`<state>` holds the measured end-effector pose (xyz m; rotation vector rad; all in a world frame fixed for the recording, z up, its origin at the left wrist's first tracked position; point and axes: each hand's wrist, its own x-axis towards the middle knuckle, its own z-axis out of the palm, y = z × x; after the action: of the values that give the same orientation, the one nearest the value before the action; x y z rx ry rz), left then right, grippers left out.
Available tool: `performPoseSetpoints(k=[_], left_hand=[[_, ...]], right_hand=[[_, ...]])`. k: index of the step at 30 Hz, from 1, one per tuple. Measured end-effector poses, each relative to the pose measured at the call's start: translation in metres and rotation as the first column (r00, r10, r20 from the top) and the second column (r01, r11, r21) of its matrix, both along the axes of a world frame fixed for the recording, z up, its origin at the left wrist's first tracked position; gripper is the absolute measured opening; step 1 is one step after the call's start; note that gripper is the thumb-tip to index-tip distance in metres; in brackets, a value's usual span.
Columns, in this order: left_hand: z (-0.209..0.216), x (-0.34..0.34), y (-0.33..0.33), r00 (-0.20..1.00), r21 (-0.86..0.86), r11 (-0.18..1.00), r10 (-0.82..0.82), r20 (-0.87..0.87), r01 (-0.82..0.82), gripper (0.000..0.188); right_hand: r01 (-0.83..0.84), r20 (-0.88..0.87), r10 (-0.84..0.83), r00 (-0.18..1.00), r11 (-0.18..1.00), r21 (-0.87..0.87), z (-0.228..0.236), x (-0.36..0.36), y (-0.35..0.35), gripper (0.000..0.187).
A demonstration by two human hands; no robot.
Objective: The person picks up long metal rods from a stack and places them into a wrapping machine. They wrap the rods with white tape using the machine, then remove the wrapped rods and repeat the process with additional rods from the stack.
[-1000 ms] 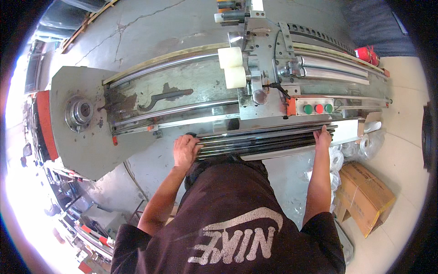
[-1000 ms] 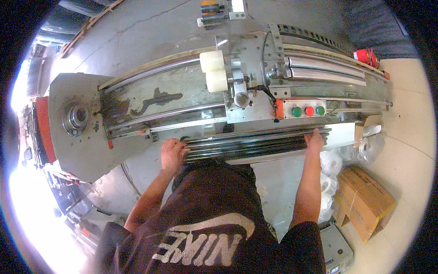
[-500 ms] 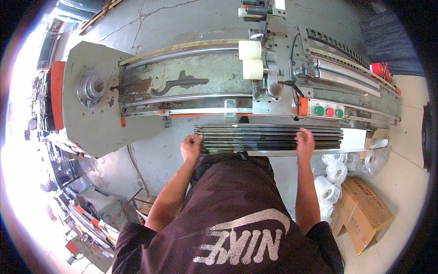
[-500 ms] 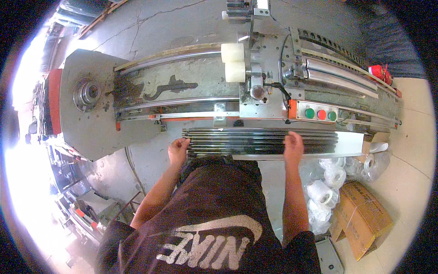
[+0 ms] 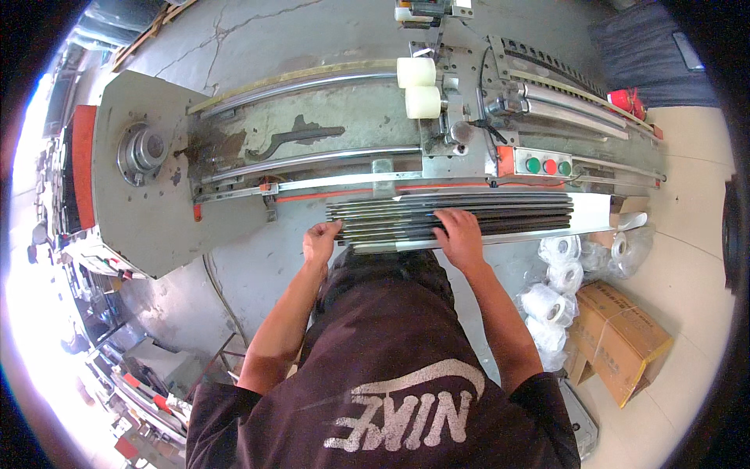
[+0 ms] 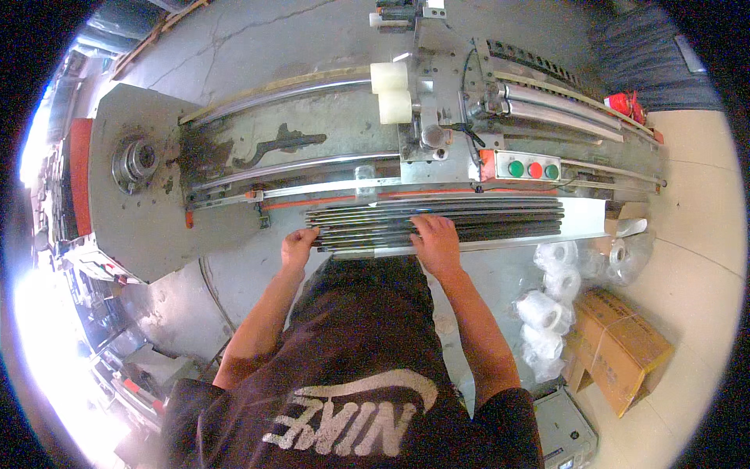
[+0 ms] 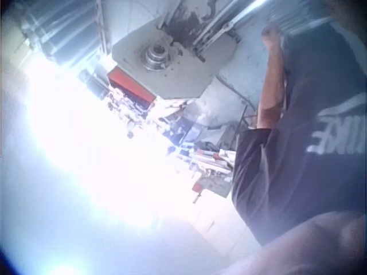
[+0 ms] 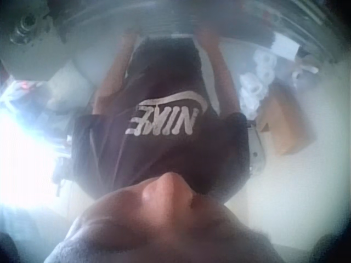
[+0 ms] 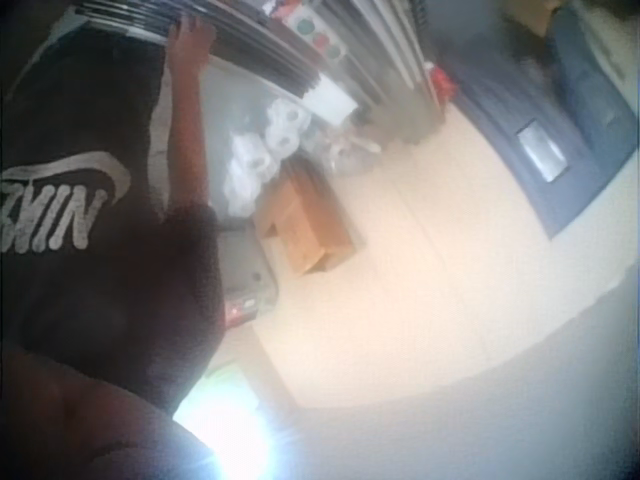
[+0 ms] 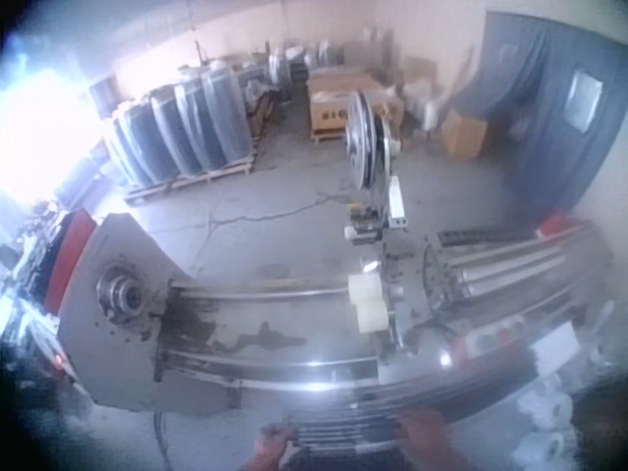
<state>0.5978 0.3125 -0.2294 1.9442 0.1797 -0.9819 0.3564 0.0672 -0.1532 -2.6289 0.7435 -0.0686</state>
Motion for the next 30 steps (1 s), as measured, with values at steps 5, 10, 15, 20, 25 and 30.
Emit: performPoseSetpoints(k=[5,10,15,20,25,30], left_hand=[[0.023,0.008,0.009,0.988,-0.127,0.985,-0.129,-0.082,0.118,0.022],[0.077,0.02,0.017,0.996,-0.316,0.948,-0.057,-0.065,0.034,0.015],[0.107,0.047,-0.026,0.997,-0.421,0.906,0.062,0.035,-0.042,0.018],[0.121,0.087,-0.097,0.965,-0.482,0.875,0.087,0.246,0.044,0.018],[0.148,0.11,-0.148,0.968,-0.5,0.865,0.083,0.235,0.047,0.018],[0.142,0.12,-0.184,0.961,-0.409,0.907,0.023,0.277,0.096,0.019]], right_hand=[[-0.262,-0.133,0.253,0.958,0.963,-0.061,-0.011,0.009,-0.014,0.031],[-0.395,0.082,0.4,0.913,0.916,-0.068,0.034,0.024,-0.029,0.028],[-0.349,0.255,0.382,0.888,0.922,-0.165,0.109,0.064,-0.061,0.031],[-0.3,0.317,0.402,0.859,0.897,-0.323,0.13,0.109,-0.134,0.03],[-0.285,0.347,0.384,0.856,0.909,-0.305,0.12,0.133,-0.192,0.029],[-0.227,0.359,0.292,0.887,0.951,-0.212,0.099,0.143,-0.22,0.027]])
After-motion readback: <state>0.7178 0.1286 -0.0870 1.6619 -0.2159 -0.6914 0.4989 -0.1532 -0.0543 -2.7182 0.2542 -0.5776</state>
